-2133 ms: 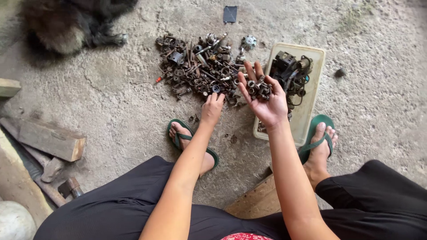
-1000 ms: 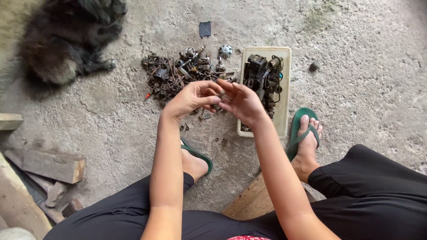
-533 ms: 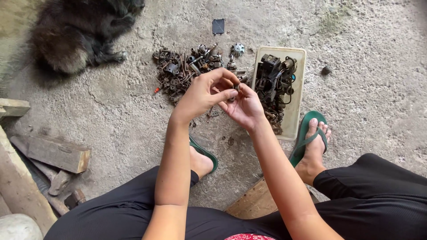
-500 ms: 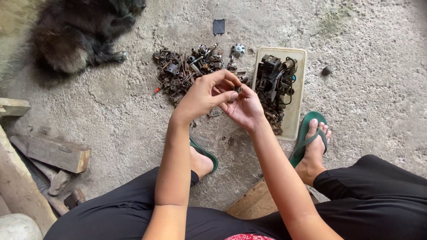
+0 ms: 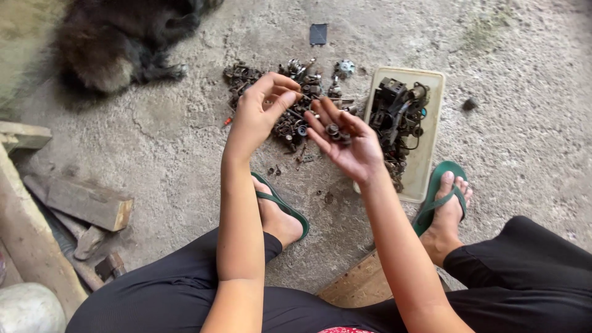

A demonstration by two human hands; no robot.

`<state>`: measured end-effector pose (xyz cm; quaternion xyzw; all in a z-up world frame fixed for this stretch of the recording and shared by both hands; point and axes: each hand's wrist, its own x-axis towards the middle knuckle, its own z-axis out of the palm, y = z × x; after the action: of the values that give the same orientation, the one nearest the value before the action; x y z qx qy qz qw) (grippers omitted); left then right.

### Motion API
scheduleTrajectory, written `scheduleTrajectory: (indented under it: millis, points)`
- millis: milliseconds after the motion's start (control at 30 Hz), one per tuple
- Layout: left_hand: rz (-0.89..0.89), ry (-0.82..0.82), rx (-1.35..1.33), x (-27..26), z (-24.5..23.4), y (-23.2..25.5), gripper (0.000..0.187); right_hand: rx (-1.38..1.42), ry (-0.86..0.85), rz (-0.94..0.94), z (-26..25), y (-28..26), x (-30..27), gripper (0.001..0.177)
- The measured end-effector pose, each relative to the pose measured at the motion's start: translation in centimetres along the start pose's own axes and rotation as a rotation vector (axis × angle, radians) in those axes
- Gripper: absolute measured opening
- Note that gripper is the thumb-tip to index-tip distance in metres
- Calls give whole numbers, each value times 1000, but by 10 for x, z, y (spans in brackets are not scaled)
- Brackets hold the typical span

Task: Sorting through a pile of rusty metal bolts, nuts, and mechanical parts and placing selected items into a plastic tray.

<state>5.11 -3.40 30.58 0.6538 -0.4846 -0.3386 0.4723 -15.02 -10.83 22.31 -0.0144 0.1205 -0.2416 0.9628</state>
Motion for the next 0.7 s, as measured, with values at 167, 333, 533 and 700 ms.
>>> scheduleTrajectory:
  millis: [167, 333, 533, 700]
  points:
    - [-375, 162, 460, 3, -12, -101, 13, 77, 4, -39, -2, -13, -3, 47]
    - [-731, 47, 578, -10, 31, -236, 12, 217, -97, -68, -6, -22, -6, 49]
    - [-475, 305, 656, -35, 81, -271, 31, 291, -120, -113, -12, -22, -2, 52]
    - [-640, 260, 199, -28, 47, -299, 21, 191, -84, -152, -39, -20, 9, 47]
